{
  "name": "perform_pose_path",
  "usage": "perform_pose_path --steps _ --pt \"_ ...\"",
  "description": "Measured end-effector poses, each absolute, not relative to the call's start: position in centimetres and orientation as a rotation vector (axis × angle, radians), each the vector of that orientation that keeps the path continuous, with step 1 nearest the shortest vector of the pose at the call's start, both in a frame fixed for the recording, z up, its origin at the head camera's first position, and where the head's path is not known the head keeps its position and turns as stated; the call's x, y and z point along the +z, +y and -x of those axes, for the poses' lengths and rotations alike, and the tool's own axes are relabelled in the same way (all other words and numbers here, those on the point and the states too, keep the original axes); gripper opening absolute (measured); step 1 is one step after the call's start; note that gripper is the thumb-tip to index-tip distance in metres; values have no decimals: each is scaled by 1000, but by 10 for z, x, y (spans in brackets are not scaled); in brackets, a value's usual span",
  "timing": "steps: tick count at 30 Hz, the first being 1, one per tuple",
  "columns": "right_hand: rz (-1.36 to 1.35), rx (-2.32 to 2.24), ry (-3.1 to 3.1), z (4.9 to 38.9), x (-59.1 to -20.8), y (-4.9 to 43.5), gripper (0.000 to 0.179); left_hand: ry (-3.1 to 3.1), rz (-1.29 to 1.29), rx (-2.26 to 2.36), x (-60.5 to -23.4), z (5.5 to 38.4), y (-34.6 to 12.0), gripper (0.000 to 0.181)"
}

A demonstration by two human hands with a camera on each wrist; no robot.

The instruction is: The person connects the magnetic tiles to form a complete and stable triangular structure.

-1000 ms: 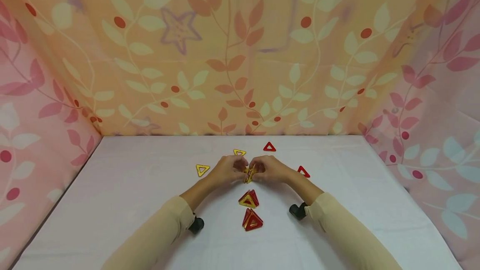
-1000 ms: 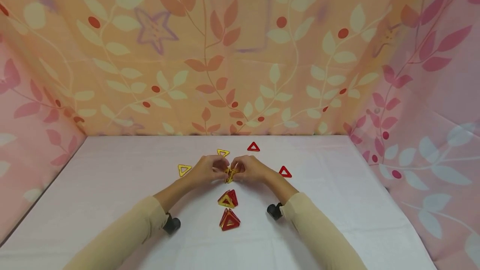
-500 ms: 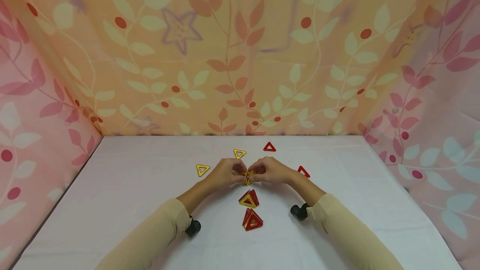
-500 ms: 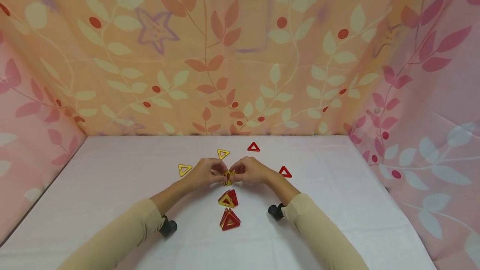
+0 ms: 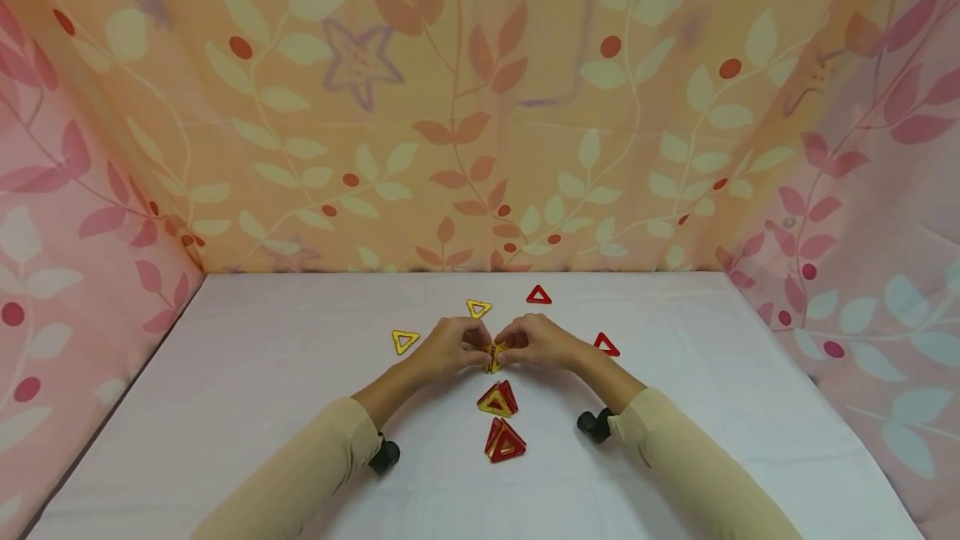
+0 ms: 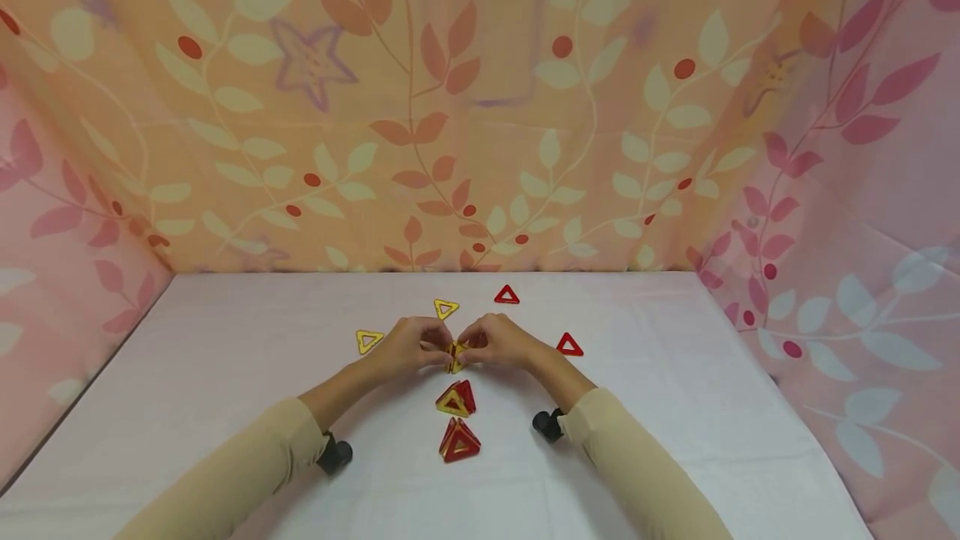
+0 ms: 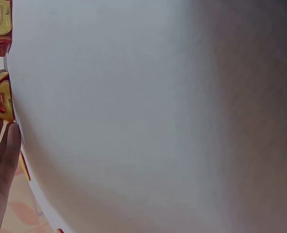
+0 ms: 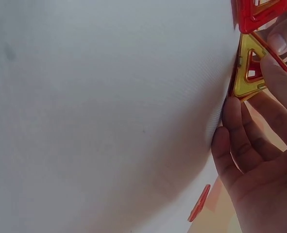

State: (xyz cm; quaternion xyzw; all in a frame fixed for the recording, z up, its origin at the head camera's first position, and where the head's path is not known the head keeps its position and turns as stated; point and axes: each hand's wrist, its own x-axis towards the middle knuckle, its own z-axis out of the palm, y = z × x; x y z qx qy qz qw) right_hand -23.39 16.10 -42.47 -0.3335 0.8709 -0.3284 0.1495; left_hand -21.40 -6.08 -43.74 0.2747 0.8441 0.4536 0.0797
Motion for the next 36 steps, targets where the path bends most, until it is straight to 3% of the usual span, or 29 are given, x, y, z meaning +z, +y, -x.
perform_pose_path --steps 36 --pt "967 -896 2484 223 -423 157 30 2495 -858 1324 -433 205 -67 14"
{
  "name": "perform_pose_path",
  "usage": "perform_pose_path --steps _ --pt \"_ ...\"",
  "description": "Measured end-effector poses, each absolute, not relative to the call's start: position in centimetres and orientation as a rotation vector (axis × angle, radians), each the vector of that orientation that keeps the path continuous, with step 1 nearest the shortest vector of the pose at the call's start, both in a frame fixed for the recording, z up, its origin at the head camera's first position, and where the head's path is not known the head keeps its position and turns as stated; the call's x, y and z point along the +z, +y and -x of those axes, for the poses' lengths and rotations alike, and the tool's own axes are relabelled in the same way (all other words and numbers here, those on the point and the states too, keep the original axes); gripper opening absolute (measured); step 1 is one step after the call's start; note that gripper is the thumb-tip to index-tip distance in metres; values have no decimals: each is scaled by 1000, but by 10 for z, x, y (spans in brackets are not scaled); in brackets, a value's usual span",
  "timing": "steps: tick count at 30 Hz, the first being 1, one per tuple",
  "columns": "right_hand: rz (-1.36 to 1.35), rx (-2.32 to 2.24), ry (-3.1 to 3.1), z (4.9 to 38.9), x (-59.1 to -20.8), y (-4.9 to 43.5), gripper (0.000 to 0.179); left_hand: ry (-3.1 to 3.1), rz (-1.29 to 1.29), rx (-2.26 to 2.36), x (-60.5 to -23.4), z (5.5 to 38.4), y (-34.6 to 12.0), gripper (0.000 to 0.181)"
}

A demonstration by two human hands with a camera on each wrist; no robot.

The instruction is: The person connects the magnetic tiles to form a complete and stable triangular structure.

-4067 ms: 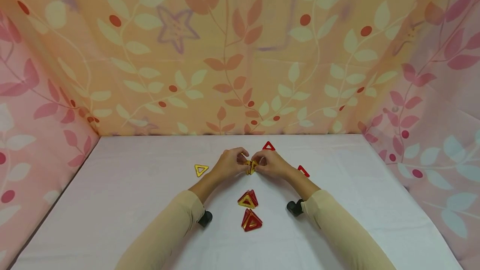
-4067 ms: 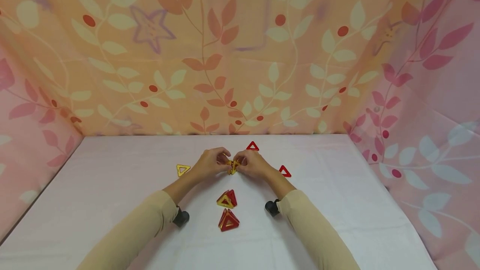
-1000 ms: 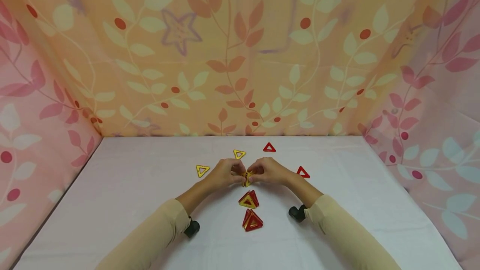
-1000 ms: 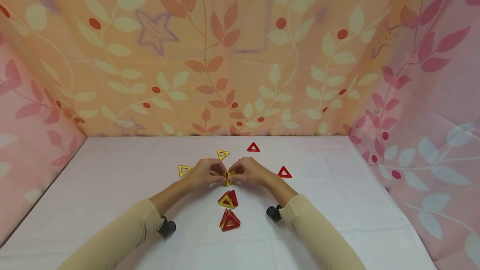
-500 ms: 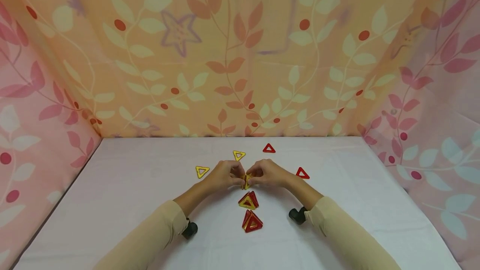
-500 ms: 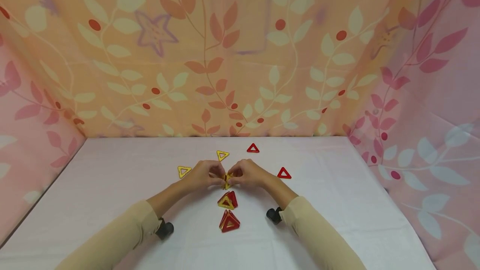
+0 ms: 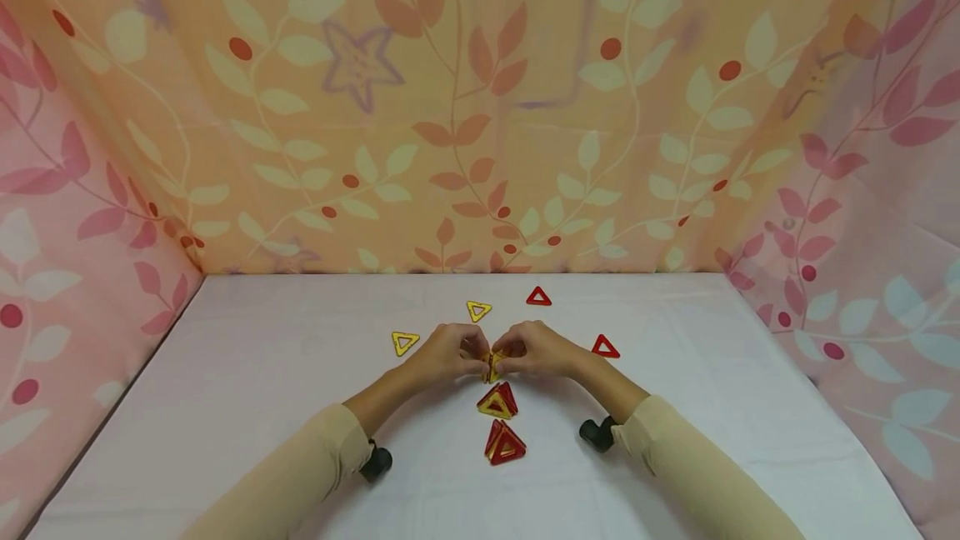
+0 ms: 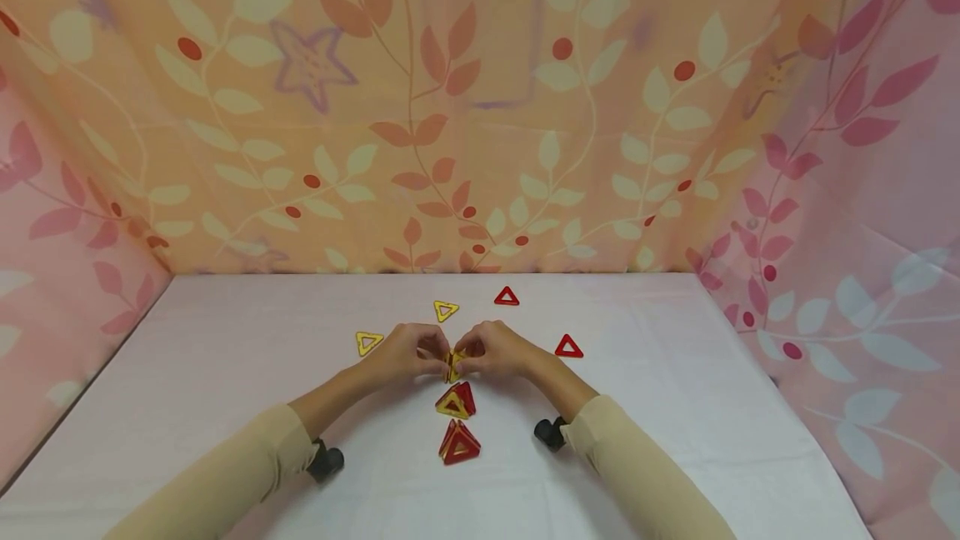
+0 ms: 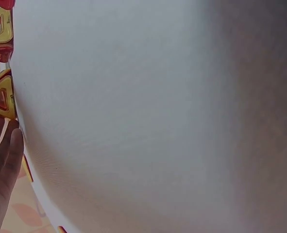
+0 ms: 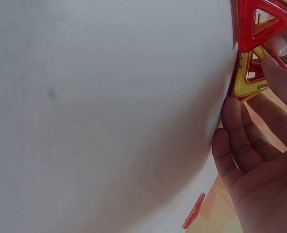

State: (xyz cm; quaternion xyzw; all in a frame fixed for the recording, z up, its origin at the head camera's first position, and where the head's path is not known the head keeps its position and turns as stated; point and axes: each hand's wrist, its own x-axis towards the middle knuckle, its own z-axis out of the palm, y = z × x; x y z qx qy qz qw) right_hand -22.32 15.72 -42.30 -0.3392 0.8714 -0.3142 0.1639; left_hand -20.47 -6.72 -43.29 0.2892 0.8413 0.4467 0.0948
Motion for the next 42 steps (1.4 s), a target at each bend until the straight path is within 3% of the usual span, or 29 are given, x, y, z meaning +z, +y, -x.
perform_pose_path --steps 21,42 --pt "912 -938 2629 239 -414 177 33 2614 -726 1424 -432 224 -93 26" --pt "543 -1040 2878 285 -416 199 49 2684 -481 1476 -424 263 -93 39"
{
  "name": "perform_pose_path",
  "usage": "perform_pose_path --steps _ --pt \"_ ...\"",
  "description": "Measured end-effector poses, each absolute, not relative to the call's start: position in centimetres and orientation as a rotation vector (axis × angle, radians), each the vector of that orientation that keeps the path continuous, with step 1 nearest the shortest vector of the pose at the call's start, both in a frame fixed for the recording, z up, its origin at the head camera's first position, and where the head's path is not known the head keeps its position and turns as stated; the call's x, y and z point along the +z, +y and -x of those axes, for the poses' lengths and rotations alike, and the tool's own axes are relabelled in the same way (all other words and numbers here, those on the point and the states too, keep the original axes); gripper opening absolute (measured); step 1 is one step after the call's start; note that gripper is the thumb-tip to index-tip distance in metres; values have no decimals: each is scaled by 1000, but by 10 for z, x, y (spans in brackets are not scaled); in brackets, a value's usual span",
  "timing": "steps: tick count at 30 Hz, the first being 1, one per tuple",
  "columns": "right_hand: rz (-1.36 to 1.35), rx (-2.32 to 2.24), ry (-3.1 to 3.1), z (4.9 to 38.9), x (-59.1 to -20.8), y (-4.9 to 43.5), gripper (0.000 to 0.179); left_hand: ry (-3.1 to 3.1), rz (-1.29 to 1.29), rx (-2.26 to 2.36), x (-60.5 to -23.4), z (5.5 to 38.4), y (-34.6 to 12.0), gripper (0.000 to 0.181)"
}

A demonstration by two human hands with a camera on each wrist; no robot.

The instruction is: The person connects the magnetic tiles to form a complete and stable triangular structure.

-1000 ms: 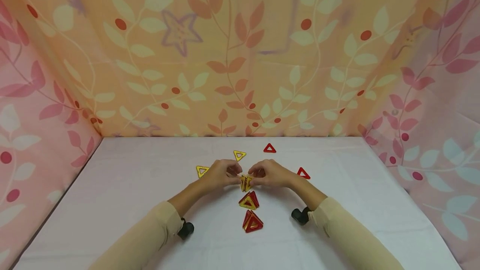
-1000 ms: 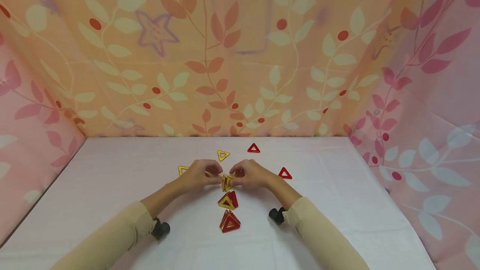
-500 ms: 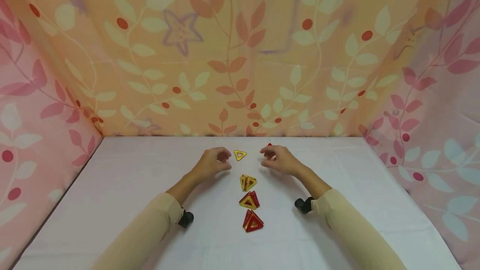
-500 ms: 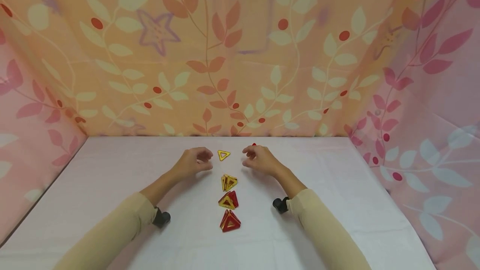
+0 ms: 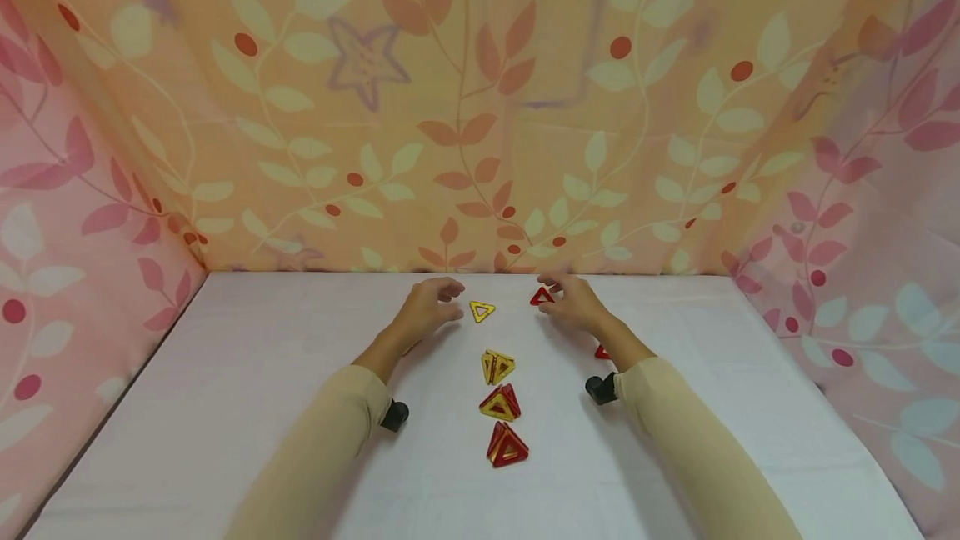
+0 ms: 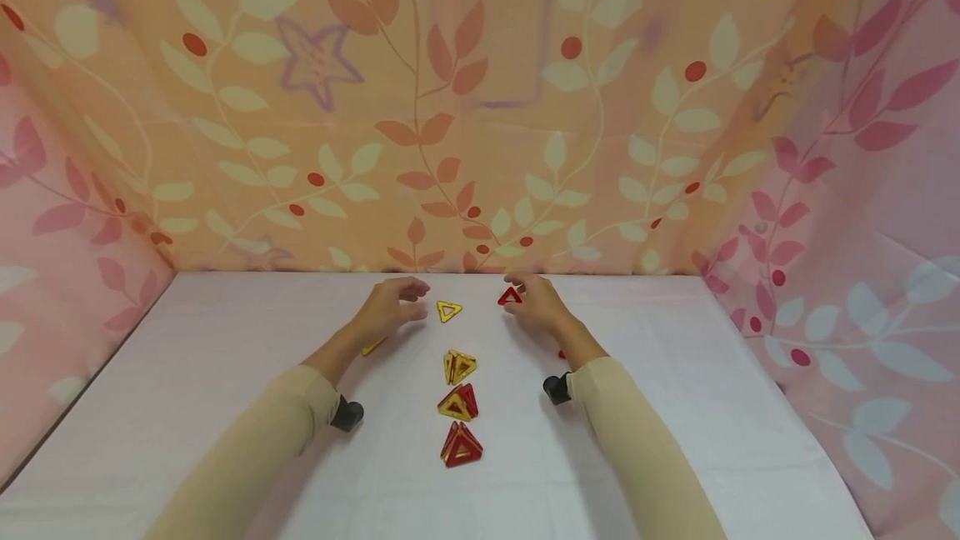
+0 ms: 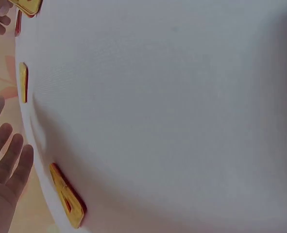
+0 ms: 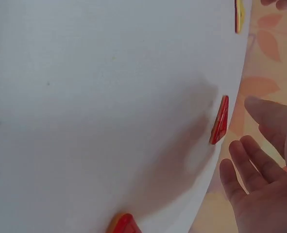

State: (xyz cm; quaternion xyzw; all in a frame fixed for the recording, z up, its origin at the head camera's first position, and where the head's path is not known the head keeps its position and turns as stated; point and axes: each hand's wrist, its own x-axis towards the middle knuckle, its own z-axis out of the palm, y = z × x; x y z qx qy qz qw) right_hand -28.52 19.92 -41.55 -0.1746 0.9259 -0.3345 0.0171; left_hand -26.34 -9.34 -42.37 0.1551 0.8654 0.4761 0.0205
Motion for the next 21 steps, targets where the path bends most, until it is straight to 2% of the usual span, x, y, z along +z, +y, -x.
perform_pose_path --steps 10,21 --pt "431 -996 2884 295 -429 205 54 2670 -466 1441 -435 274 -80 45" --pt "460 -1037 2877 300 -435 202 46 2686 -467 1378 -442 282 -70 46"
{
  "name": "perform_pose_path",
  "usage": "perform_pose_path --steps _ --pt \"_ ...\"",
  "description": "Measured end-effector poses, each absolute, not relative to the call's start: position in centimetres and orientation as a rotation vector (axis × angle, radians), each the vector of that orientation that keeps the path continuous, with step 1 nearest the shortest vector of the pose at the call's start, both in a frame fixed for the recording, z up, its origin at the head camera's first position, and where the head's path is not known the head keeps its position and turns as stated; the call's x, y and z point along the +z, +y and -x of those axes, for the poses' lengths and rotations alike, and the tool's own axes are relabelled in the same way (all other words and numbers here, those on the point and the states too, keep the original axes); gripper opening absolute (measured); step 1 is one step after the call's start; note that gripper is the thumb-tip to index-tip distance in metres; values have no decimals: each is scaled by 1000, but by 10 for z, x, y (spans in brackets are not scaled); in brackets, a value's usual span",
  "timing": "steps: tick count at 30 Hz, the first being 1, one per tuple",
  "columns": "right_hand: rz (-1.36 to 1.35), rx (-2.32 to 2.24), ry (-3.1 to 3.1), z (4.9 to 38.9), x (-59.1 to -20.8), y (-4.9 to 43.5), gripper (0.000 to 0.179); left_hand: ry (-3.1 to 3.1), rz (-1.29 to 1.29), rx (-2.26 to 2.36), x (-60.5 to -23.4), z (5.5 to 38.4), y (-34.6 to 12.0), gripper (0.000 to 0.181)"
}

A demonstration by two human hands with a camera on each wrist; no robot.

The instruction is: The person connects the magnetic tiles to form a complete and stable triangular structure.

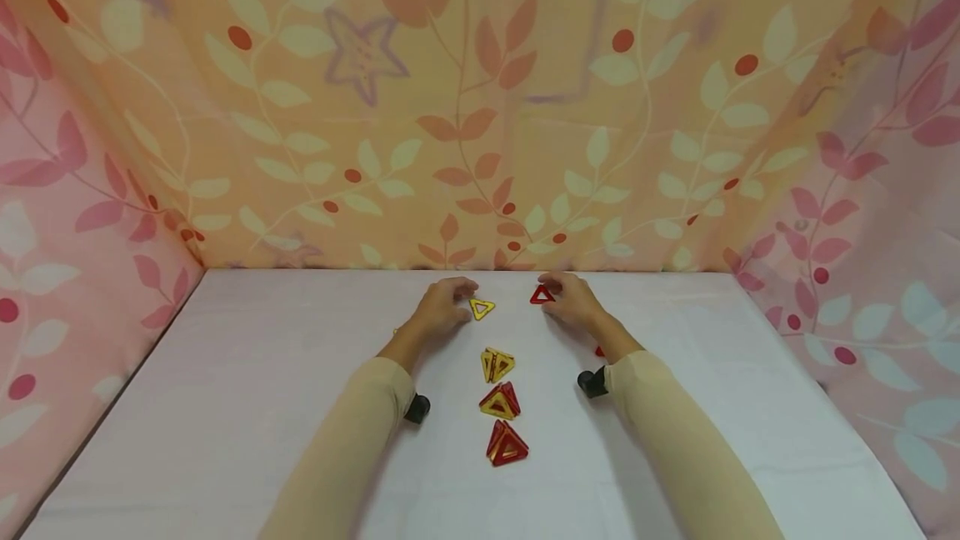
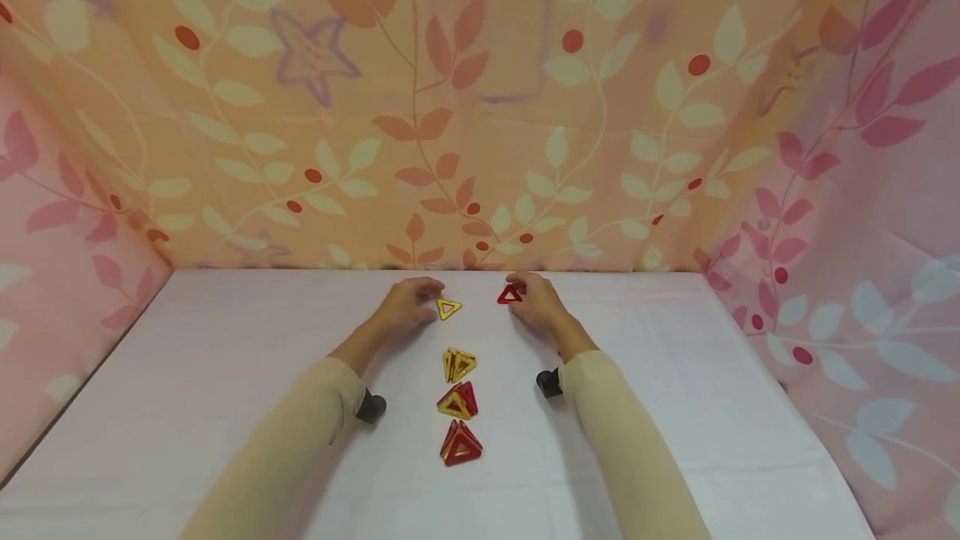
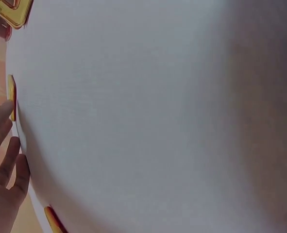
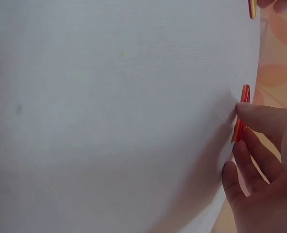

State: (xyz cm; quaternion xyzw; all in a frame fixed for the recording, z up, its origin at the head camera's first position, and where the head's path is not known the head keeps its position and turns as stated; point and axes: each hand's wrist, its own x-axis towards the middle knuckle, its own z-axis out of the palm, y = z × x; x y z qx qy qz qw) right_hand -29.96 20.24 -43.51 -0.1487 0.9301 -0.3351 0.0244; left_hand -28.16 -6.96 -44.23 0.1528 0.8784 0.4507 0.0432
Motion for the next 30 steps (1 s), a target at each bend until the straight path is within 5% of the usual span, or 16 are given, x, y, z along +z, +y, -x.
perform_pose_path --steps 30 --pt "649 -960 2786 290 -437 176 42 2686 -365 1378 -441 274 -56 34"
